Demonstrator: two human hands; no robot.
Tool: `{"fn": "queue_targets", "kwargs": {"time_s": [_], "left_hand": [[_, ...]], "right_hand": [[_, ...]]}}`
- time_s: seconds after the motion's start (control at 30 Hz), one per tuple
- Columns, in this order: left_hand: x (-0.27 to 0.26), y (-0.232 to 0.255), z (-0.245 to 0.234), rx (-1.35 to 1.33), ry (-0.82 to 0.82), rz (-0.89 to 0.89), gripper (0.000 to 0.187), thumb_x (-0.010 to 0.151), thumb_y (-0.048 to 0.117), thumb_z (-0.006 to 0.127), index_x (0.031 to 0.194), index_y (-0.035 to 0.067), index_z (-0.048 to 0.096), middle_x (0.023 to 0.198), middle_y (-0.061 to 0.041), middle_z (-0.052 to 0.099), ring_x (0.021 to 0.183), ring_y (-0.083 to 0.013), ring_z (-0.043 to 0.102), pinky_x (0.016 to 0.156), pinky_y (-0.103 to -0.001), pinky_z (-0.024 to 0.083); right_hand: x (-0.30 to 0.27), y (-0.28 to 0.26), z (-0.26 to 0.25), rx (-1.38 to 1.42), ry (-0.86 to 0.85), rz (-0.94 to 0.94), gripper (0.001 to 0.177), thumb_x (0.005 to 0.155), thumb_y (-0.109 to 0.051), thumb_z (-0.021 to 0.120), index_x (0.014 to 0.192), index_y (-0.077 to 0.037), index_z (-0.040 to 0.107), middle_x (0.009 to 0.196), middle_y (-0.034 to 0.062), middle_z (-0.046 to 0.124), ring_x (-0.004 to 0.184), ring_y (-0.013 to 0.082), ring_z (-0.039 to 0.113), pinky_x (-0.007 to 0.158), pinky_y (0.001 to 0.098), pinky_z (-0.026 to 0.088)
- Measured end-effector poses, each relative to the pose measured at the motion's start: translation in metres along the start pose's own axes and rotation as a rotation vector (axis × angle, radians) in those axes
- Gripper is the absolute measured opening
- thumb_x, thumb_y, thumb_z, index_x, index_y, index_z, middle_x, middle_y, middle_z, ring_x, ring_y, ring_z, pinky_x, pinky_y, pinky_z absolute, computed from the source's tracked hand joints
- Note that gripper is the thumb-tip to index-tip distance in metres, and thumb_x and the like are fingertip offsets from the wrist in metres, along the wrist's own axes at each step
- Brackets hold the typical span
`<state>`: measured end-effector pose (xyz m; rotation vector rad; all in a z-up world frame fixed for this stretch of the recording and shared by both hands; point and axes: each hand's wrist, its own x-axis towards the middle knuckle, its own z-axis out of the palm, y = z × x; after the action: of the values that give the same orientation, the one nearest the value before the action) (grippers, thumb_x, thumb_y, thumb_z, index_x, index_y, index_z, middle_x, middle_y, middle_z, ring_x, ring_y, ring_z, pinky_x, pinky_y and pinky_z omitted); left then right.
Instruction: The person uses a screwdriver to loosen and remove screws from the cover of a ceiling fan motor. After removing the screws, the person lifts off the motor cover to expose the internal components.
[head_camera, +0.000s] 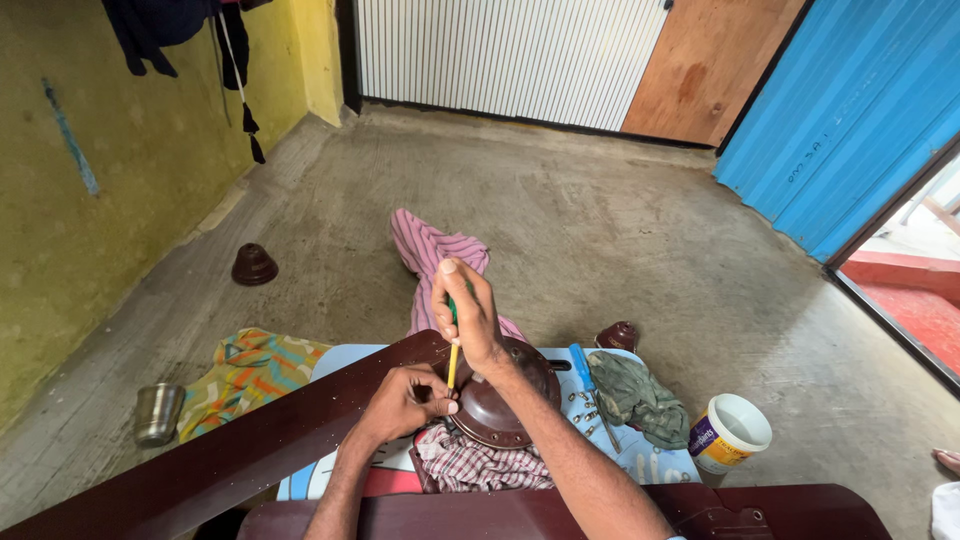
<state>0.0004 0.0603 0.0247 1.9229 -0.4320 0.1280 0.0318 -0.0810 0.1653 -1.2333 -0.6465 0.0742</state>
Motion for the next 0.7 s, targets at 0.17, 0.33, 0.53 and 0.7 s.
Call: {"fn": "queue_targets", "kwargs": {"time_s": [0.17, 0.33, 0.53, 0.7], "left_hand": [[-0.001, 0.008, 0.0011, -0.012, -0.015, 0.013, 0.02, 0.076, 0.011, 0.087, 0.075, -0.003, 0.073, 0.079, -0.002, 0.067, 0.069, -0.0105, 0.064, 0.06, -0.03, 0.05], [-0.0005, 0.0068, 0.0004, 0.036, -0.037, -0.01, 0.016, 0.076, 0.013, 0.087, 0.086, 0.003, 0.079, 0.078, -0.002, 0.066, 0.07, -0.0116, 0.061, 0.062, -0.031, 0.049], [-0.0002, 0.0073, -0.0005, 0.046, -0.046, -0.006, 0.018, 0.076, 0.015, 0.088, 0.087, 0.003, 0.08, 0.077, -0.001, 0.069, 0.07, -0.0104, 0.063, 0.063, -0.029, 0.051], [-0.0015, 0.0111, 0.0005, 0.058, -0.037, -0.149, 0.021, 0.074, 0.017, 0.089, 0.087, 0.004, 0.079, 0.071, 0.001, 0.071, 0.062, -0.0088, 0.061, 0.059, -0.029, 0.051]], "right_hand": [[-0.0046, -0.0047, 0.0021, -0.061, -0.022, -0.052, 0.041, 0.11, -0.04, 0.046, 0.081, -0.011, 0.047, 0.059, -0.0034, 0.042, 0.044, 0.0037, 0.038, 0.04, 0.021, 0.032], [-0.0048, -0.0068, 0.0007, -0.091, 0.003, -0.09, 0.04, 0.109, -0.04, 0.046, 0.082, -0.011, 0.047, 0.059, -0.0037, 0.042, 0.044, 0.0034, 0.037, 0.04, 0.0208, 0.032], [-0.0037, -0.0074, -0.0009, -0.054, 0.014, -0.06, 0.038, 0.109, -0.039, 0.047, 0.083, -0.011, 0.048, 0.06, -0.0036, 0.043, 0.044, 0.0033, 0.038, 0.04, 0.0205, 0.032], [-0.005, -0.0017, 0.001, -0.059, 0.005, -0.072, 0.038, 0.108, -0.039, 0.048, 0.082, -0.012, 0.047, 0.06, -0.0039, 0.042, 0.045, 0.0031, 0.037, 0.04, 0.0205, 0.032]]}}
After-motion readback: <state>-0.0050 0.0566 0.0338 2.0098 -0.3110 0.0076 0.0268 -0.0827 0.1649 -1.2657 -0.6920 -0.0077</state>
